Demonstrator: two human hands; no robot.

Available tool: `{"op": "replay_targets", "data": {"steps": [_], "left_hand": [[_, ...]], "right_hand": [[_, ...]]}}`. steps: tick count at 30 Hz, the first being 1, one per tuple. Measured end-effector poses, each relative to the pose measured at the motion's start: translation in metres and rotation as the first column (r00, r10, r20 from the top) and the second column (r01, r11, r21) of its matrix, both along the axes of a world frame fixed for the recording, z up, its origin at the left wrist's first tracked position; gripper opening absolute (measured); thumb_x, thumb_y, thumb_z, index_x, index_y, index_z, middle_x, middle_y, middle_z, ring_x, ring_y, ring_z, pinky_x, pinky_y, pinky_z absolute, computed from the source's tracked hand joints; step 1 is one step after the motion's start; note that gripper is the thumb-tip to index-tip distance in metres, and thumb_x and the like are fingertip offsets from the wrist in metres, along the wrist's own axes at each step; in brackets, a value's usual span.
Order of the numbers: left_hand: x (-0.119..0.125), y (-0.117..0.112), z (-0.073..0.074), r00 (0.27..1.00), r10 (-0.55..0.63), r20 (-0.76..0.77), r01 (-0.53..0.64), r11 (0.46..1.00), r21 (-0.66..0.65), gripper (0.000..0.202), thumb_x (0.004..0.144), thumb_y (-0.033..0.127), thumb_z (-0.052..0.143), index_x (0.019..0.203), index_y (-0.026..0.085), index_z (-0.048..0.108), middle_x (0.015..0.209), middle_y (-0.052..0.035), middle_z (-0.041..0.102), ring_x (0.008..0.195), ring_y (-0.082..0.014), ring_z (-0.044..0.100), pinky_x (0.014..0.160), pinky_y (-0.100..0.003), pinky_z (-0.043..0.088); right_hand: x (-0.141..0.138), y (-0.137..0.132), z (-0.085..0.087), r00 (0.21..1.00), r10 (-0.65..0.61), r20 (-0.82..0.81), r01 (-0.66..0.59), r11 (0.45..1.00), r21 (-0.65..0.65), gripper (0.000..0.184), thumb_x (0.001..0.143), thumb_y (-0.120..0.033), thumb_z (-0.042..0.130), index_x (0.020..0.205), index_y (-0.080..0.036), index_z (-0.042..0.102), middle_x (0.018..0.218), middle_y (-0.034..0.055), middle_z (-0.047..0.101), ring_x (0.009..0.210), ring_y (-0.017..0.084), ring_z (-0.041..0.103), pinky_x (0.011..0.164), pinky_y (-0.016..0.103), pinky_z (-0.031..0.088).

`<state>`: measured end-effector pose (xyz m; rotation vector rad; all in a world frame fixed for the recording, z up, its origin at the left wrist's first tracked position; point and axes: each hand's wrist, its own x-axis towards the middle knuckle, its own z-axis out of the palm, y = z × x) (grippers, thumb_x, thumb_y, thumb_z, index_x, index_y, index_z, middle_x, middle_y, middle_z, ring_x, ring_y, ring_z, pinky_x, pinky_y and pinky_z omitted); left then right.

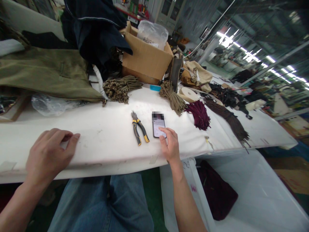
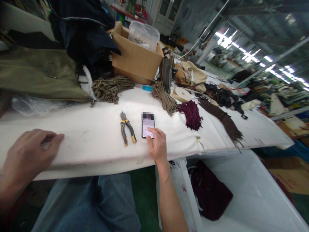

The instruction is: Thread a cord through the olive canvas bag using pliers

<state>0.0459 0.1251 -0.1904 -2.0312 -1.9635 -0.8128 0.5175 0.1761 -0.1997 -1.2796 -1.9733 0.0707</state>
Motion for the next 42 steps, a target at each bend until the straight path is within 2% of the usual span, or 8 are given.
{"op": "replay_targets", "data": {"steps": [14,22,42], "left_hand": [[0.0005,-0.0003,-0.0005,1.000,0.001,-0.006,-0.001,1.000,-0.004,0.027,0.115,0.046,0.059,0.100,0.024,0.066,0.097,-0.0107,0.075,0.095,-0.0348,0.068,0.088,-0.045,0.052],[0.0005,-0.0007,-0.0005,1.000,0.011,0.011,-0.011,1.000,-0.006,0.025,0.114,0.045,0.060,0.100,0.025,0.065,0.097,-0.0094,0.074,0.096,-0.0342,0.068,0.088,-0.044,0.052],[0.0001,-0.0012,0.0000,1.000,0.002,-0.009,-0.002,1.000,-0.007,0.024,0.113,0.044,0.061,0.100,0.024,0.066,0.098,-0.0114,0.075,0.096,-0.0349,0.069,0.089,-0.044,0.053]], "right_hand": [[-0.0006,0.0016,0.0026,0.995,0.064,0.076,-0.060,0.997,-0.057,0.036,0.122,-0.039,0.052,0.152,-0.028,0.068,0.147,0.0093,0.078,0.139,0.034,0.067,0.119,0.056,0.051],[0.0003,-0.0012,0.0018,1.000,0.001,-0.015,-0.001,1.000,-0.013,0.035,0.122,-0.038,0.051,0.149,-0.027,0.069,0.146,0.0107,0.078,0.138,0.033,0.068,0.121,0.056,0.053],[-0.0005,-0.0003,-0.0010,1.000,-0.009,0.021,0.009,1.000,0.000,0.033,0.122,-0.038,0.052,0.147,-0.026,0.071,0.142,0.0119,0.079,0.136,0.033,0.069,0.120,0.056,0.053]]}}
